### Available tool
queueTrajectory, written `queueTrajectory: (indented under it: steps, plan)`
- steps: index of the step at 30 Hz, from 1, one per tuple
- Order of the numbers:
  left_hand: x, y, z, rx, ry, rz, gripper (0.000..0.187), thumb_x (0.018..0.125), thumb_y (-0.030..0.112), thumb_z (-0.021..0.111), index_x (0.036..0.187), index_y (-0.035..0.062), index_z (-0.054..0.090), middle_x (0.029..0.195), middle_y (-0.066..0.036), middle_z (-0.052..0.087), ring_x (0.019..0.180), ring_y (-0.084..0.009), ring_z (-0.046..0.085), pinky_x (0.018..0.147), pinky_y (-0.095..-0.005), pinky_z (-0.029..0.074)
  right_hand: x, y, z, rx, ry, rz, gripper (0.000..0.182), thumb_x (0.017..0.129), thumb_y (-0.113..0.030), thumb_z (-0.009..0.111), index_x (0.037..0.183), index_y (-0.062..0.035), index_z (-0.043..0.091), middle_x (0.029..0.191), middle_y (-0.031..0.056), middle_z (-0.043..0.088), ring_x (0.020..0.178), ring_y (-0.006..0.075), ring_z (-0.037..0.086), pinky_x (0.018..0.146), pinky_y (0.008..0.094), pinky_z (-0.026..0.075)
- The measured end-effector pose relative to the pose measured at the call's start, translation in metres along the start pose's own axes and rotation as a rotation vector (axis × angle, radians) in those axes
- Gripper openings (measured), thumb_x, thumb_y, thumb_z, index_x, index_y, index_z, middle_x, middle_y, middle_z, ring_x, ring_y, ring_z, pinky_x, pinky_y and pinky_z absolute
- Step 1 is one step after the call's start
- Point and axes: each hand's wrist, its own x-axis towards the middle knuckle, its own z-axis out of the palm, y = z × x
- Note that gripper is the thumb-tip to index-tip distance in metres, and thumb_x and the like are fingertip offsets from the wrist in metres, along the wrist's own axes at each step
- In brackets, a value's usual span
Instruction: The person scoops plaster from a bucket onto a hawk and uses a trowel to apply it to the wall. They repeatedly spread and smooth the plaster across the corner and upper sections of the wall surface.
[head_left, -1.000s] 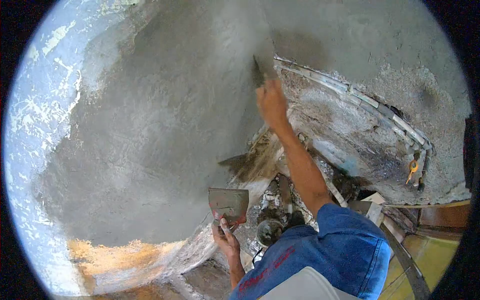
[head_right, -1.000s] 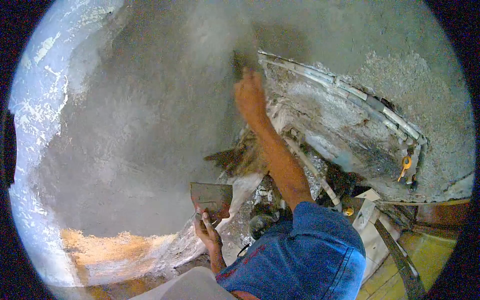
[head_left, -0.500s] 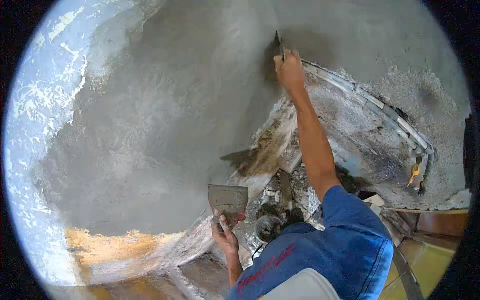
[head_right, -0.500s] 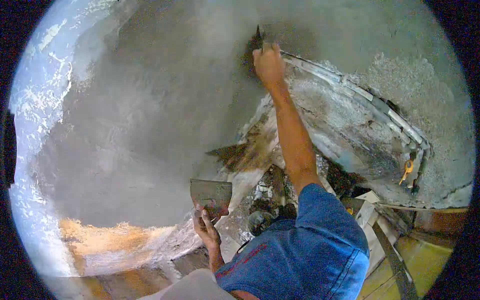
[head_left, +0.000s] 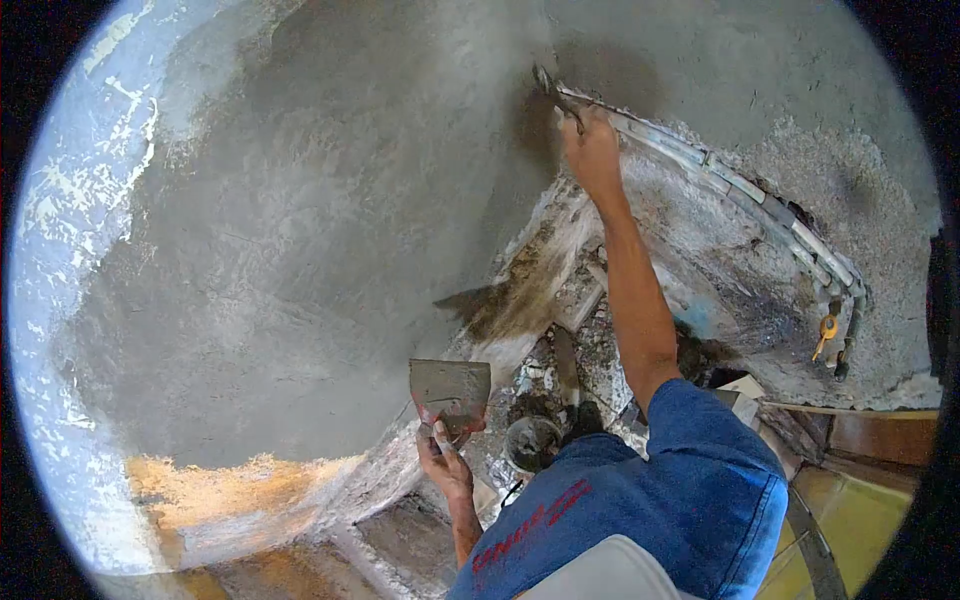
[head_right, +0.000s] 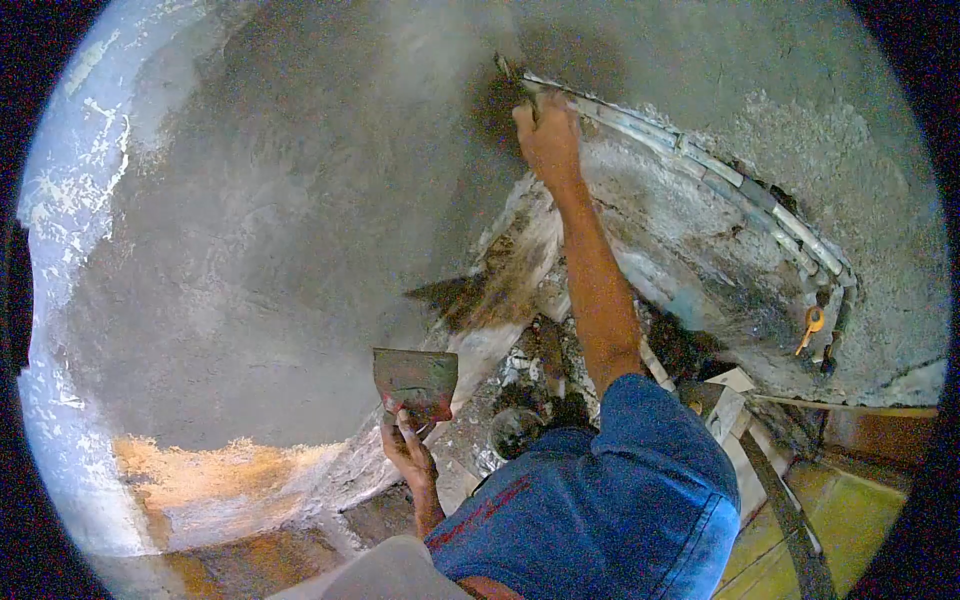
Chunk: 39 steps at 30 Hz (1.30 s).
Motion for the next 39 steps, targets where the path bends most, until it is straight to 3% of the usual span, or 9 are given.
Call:
queueTrajectory:
  steps: [7, 13, 15, 20, 22, 27, 30, 34, 39]
  plan:
    - [-0.003, -0.008, -0.007, 0.007, 0.004, 0.009, 0.037, 0.107, 0.031, 0.055, 0.132, 0.0026, 0.056, 0.121, -0.013, 0.065, 0.102, -0.0249, 0.069, 0.079, -0.0403, 0.064, -0.026, -0.022, 0.033, -0.015, 0.093, 0.065, 0.035, 0.095, -0.022, 0.061, 0.111, 0.0088, 0.064, 0.111, 0.0316, 0.058, 0.097, 0.0491, 0.059, 0.085, 0.0553, 0.047]
    - [-0.009, -0.001, -0.01, 0.007, 0.001, 0.013, 0.036, 0.108, 0.029, 0.054, 0.132, 0.0024, 0.056, 0.121, -0.014, 0.064, 0.102, -0.0242, 0.069, 0.079, -0.0391, 0.063, -0.047, -0.073, 0.094, 0.045, 0.055, 0.207, 0.053, 0.098, -0.022, 0.057, 0.141, 0.008, 0.051, 0.131, 0.0346, 0.05, 0.112, 0.0523, 0.059, 0.096, 0.0532, 0.05]
    - [-0.009, -0.003, -0.007, -0.005, 0.01, 0.015, 0.037, 0.108, 0.029, 0.054, 0.132, 0.002, 0.056, 0.121, -0.014, 0.064, 0.102, -0.0243, 0.069, 0.079, -0.0393, 0.063, -0.065, -0.104, 0.083, 0.003, -0.153, 0.187, 0.061, 0.1, -0.022, 0.055, 0.154, 0.0034, 0.038, 0.14, 0.0339, 0.045, 0.118, 0.0499, 0.059, 0.099, 0.0494, 0.053]
    - [-0.006, 0.021, 0.006, -0.008, 0.02, -0.016, 0.039, 0.108, 0.032, 0.055, 0.13, -0.0004, 0.057, 0.121, -0.014, 0.065, 0.107, -0.0212, 0.063, 0.085, -0.0357, 0.059, -0.07, -0.054, 0.038, -0.102, -0.017, 0.018, 0.058, 0.101, -0.02, 0.057, 0.152, 0.003, 0.042, 0.138, 0.0333, 0.046, 0.117, 0.0485, 0.059, 0.096, 0.0485, 0.054]
    - [-0.006, 0.017, 0.01, -0.067, 0.028, -0.013, 0.041, 0.107, 0.032, 0.056, 0.133, 0.0, 0.055, 0.121, -0.015, 0.064, 0.101, -0.0257, 0.069, 0.079, -0.0396, 0.063, -0.042, -0.04, 0.029, -0.006, -0.029, 0.24, 0.052, 0.1, -0.019, 0.057, 0.146, 0.0047, 0.047, 0.135, 0.0327, 0.048, 0.117, 0.0475, 0.058, 0.098, 0.0514, 0.051]
    - [-0.003, 0.004, 0.016, -0.03, -0.022, -0.026, 0.044, 0.107, 0.035, 0.057, 0.132, -0.0006, 0.055, 0.117, -0.014, 0.066, 0.095, -0.0246, 0.07, 0.078, -0.0389, 0.063, -0.077, -0.048, 0.088, -0.104, 0.143, 0.043, 0.041, 0.103, -0.02, 0.053, 0.137, 0.0042, 0.051, 0.131, 0.0316, 0.049, 0.115, 0.0529, 0.055, 0.098, 0.0577, 0.047]
    - [-0.001, 0.009, 0.022, -0.047, -0.021, -0.043, 0.041, 0.107, 0.034, 0.056, 0.13, -0.0007, 0.056, 0.116, -0.013, 0.066, 0.096, -0.0232, 0.07, 0.078, -0.0369, 0.063, -0.1, -0.067, 0.036, 0.162, -0.217, 0.205, 0.042, 0.104, -0.02, 0.054, 0.139, 0.0024, 0.05, 0.125, 0.0314, 0.051, 0.119, 0.0531, 0.054, 0.1, 0.0555, 0.047]
    - [-0.006, 0.027, 0.021, 0.011, -0.02, -0.007, 0.038, 0.107, 0.032, 0.055, 0.128, 0.0001, 0.058, 0.118, -0.013, 0.065, 0.101, -0.0217, 0.066, 0.079, -0.0362, 0.062, -0.054, 0.015, 0.027, 0.03, 0.053, -0.03, 0.047, 0.099, -0.01, 0.061, 0.143, -0.0018, 0.05, 0.116, 0.0249, 0.052, 0.107, 0.0425, 0.06, 0.088, 0.0489, 0.051]
    - [-0.005, 0.025, 0.017, -0.002, -0.036, -0.02, 0.037, 0.108, 0.031, 0.054, 0.128, 0.0008, 0.059, 0.12, -0.012, 0.063, 0.104, -0.0203, 0.064, 0.081, -0.0367, 0.063, -0.017, 0.034, 0.034, -0.035, -0.015, -0.197, 0.05, 0.097, -0.008, 0.063, 0.145, -0.0027, 0.051, 0.116, 0.022, 0.055, 0.1, 0.0397, 0.059, 0.086, 0.0471, 0.05]
